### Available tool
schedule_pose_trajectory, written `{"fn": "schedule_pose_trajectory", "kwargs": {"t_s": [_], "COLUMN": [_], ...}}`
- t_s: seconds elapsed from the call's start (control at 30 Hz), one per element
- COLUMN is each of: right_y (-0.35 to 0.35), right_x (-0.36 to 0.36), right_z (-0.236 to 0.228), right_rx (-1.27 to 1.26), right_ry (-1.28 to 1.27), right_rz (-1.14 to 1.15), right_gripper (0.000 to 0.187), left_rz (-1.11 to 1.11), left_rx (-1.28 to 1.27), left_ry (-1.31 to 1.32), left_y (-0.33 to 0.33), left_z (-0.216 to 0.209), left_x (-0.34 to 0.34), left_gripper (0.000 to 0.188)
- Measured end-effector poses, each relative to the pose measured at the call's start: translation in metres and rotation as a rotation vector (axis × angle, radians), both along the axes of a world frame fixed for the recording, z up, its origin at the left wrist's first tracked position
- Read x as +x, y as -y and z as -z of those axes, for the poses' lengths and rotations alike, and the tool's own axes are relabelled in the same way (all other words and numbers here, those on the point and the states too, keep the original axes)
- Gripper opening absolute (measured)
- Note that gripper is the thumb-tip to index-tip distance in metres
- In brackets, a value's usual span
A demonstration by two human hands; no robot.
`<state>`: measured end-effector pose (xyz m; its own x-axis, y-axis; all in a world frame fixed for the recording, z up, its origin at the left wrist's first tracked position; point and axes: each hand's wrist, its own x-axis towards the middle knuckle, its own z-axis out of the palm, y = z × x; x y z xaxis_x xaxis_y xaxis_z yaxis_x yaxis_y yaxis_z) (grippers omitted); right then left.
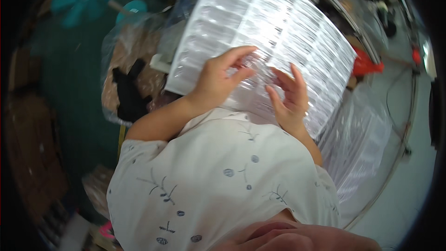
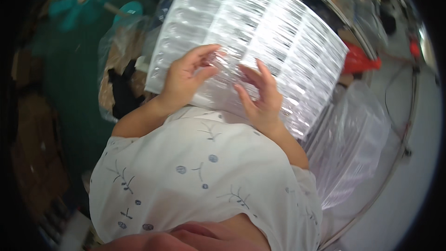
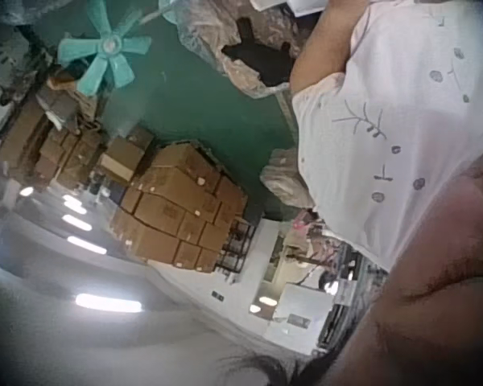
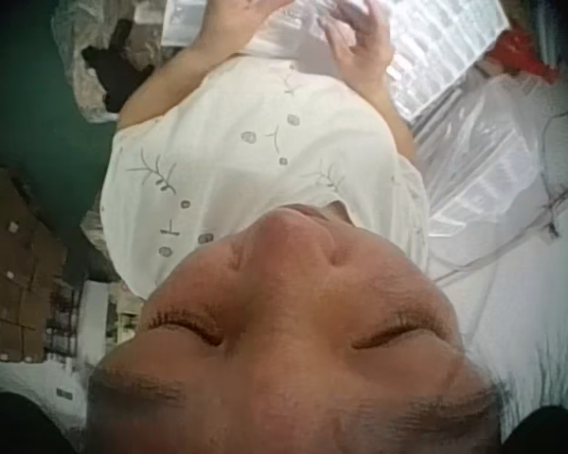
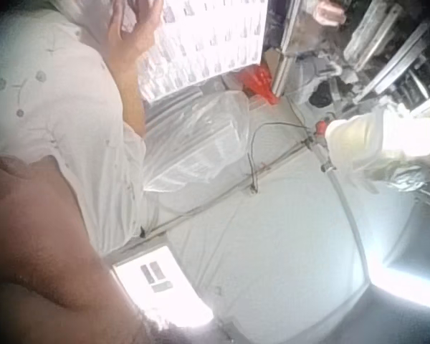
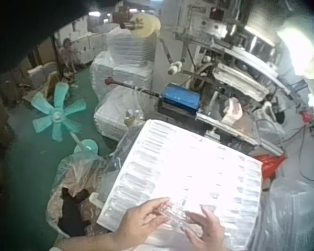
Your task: The person repeatedly picks up small, clear plastic containers from a large stack, separates them, and places them into a machine or fixture at the top of the frame. The person handles the containers one by one, inspecting them briefly before processing. The task involves repetitive pick-and-place actions with a focus on handling the plastic items.
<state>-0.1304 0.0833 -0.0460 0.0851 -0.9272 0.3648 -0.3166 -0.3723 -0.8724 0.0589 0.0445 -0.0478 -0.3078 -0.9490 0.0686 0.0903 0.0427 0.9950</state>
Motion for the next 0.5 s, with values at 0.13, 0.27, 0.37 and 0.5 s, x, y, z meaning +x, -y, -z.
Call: {"fn": "schedule_pose_trajectory", "kwargs": {"t_s": [0.13,0.27,0.37,0.5], "right_y": [0.002,-0.002,-0.003,-0.003], "right_x": [-0.006,-0.012,-0.015,-0.019], "right_z": [0.006,0.01,0.009,0.012], "right_rx": [-0.151,-0.225,-0.262,-0.297], "right_ry": [-0.092,-0.137,-0.12,-0.081], "right_rz": [0.081,0.131,0.137,0.114], "right_gripper": [0.068,0.071,0.072,0.072], "left_rz": [0.078,0.107,0.112,0.13], "left_rx": [0.144,0.16,0.16,0.161], "left_ry": [-0.158,-0.174,-0.185,-0.209], "left_y": [0.006,0.008,0.007,0.006], "left_z": [-0.004,-0.005,-0.003,-0.004], "left_x": [-0.013,-0.022,-0.026,-0.029], "left_gripper": [0.044,0.044,0.043,0.042]}}
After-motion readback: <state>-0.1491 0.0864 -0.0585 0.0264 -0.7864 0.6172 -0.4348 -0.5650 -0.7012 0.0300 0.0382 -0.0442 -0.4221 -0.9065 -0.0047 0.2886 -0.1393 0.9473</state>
